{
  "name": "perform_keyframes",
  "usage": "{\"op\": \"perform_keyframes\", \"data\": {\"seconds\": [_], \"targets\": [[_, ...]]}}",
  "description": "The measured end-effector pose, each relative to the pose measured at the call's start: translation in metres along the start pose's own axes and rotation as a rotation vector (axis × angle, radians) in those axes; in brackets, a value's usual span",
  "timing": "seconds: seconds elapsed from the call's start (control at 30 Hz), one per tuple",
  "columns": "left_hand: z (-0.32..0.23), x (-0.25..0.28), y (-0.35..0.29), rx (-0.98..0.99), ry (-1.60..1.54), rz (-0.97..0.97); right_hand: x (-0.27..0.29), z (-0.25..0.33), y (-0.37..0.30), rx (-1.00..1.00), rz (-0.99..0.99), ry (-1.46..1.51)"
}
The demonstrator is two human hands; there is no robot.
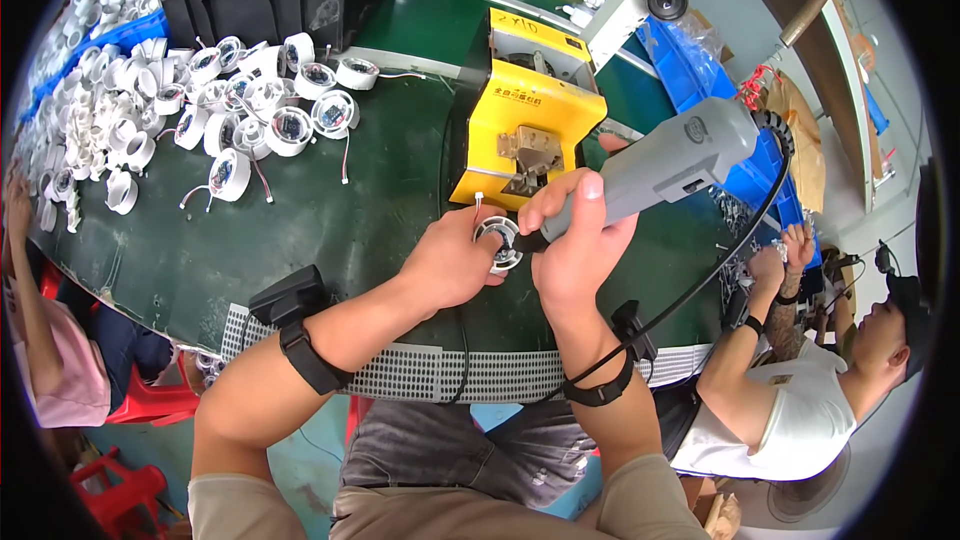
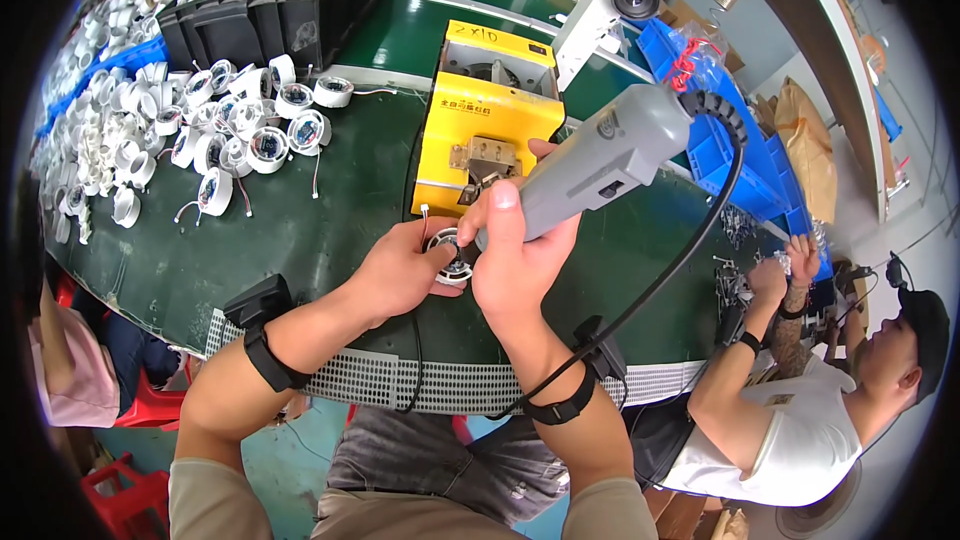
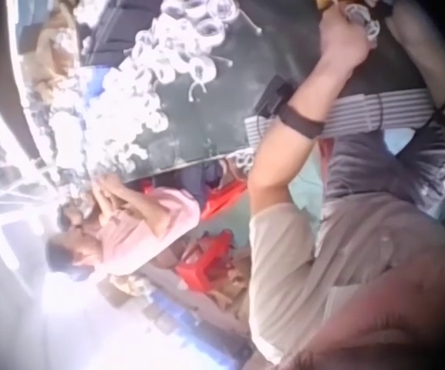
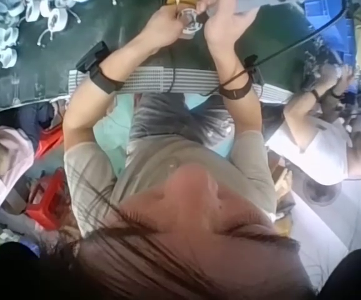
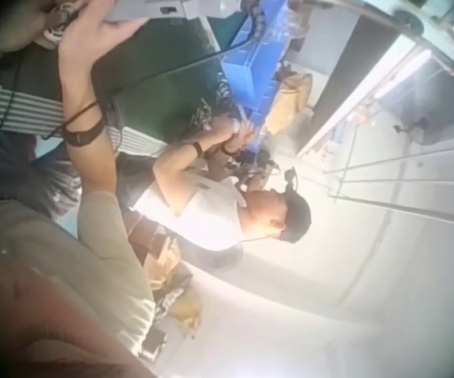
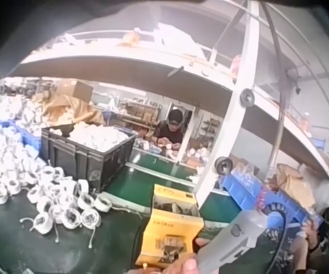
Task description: Assembling light socket components at a factory workbench using a power screwdriver.
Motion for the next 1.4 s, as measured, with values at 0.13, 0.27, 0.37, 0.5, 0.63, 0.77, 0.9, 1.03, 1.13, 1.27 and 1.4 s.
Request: {"op": "perform_keyframes", "data": {"seconds": [0.13,0.27,0.37,0.5,0.63,0.77,0.9,1.03,1.13,1.27,1.4], "targets": [[-0.002,0.001,-0.002,-0.006,0.032,-0.034,-0.002,-0.006,-0.001,-0.002,0.029,0.013],[-0.005,0.001,-0.004,-0.016,0.034,-0.024,-0.005,-0.008,-0.002,-0.011,0.087,0.049],[-0.004,0.003,-0.003,0.004,0.052,-0.027,-0.008,-0.010,-0.003,0.010,0.152,0.068],[-0.009,0.006,-0.004,-0.032,0.070,-0.017,-0.011,-0.008,-0.005,0.037,0.198,0.114],[-0.055,0.009,-0.020,-0.534,0.672,-0.116,0.013,0.000,0.003,0.155,0.102,0.127],[-0.102,0.027,-0.052,-0.802,1.120,-0.450,0.027,0.001,0.010,0.066,-0.053,0.004],[-0.092,0.061,-0.037,-0.657,1.408,-0.564,0.026,-0.006,0.013,0.020,-0.043,-0.172],[-0.070,0.078,-0.014,-0.441,1.595,-0.475,0.019,-0.009,0.011,-0.083,-0.006,-0.225],[-0.082,0.078,-0.014,-0.425,1.528,-0.339,0.019,-0.011,0.013,0.014,-0.002,-0.209],[-0.107,0.092,0.005,-0.353,1.443,-0.221,0.021,-0.016,0.016,0.071,-0.054,-0.165],[-0.117,0.093,0.044,-0.523,1.714,-0.597,0.016,0.002,0.013,0.069,-0.012,-0.252]]}}
Point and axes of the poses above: each hand's wrist, its own y-axis towards the middle knuckle, its own x-axis out of the back of the hand, z = x × y, the point moved 6 cm from there along y, towards the middle knuckle, and after that the axes turned 11 degrees about -y, right-handed, at the moved point
